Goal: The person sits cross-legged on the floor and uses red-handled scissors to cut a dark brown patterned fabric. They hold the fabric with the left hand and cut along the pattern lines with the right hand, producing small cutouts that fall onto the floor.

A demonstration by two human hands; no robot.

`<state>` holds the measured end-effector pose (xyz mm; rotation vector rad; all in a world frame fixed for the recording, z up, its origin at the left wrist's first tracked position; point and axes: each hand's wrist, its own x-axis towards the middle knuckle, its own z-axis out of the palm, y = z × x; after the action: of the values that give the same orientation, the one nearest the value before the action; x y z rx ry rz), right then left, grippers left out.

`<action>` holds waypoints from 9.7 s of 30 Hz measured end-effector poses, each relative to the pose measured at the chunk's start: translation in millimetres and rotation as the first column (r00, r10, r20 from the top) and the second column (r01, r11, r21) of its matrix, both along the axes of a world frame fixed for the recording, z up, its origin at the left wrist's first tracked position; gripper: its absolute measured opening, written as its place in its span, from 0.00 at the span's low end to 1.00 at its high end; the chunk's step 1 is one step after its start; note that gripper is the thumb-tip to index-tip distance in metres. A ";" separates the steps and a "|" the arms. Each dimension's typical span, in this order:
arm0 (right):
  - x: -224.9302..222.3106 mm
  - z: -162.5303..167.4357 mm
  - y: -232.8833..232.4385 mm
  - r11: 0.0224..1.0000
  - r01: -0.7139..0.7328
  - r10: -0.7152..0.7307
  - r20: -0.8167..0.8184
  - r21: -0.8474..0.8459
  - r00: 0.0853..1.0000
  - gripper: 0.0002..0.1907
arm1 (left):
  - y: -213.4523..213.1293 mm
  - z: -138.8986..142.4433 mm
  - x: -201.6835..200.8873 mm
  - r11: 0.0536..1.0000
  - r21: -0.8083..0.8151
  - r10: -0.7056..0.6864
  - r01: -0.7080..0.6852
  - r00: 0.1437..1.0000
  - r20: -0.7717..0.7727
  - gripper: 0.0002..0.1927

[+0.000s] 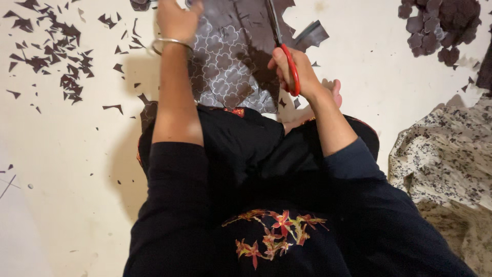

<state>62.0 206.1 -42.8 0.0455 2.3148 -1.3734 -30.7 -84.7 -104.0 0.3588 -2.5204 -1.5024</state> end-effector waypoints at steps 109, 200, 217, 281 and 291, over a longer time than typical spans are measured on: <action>26.7 53.3 -13.6 0.947 -0.313 0.319 -0.107 0.070 0.942 0.32 | 26.4 95.5 77.7 0.383 0.843 -0.244 0.377 0.922 -0.301 0.15; 31.3 69.9 -16.2 0.853 -0.317 0.367 0.043 -0.414 0.929 0.50 | 45.0 100.1 81.4 0.587 0.666 -0.137 0.460 0.867 -0.479 0.22; 26.4 79.2 -11.4 0.808 -0.425 0.450 -0.040 -0.408 0.892 0.50 | 40.1 121.6 92.7 0.426 0.776 -0.267 0.465 0.884 -0.383 0.37; 39.0 46.7 -25.3 0.980 -0.189 0.184 -0.087 -0.054 0.979 0.50 | 124.0 88.9 106.5 0.480 0.877 0.199 0.001 0.974 -0.110 0.11; 39.3 46.2 -22.8 0.961 -0.221 0.196 -0.150 -0.168 0.969 0.51 | 120.5 89.1 108.4 0.337 0.941 0.158 0.039 0.983 -0.097 0.12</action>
<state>101.3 183.3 3.4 -0.3477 2.2113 -1.5111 77.7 35.9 -14.9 0.4125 -1.1461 -2.6839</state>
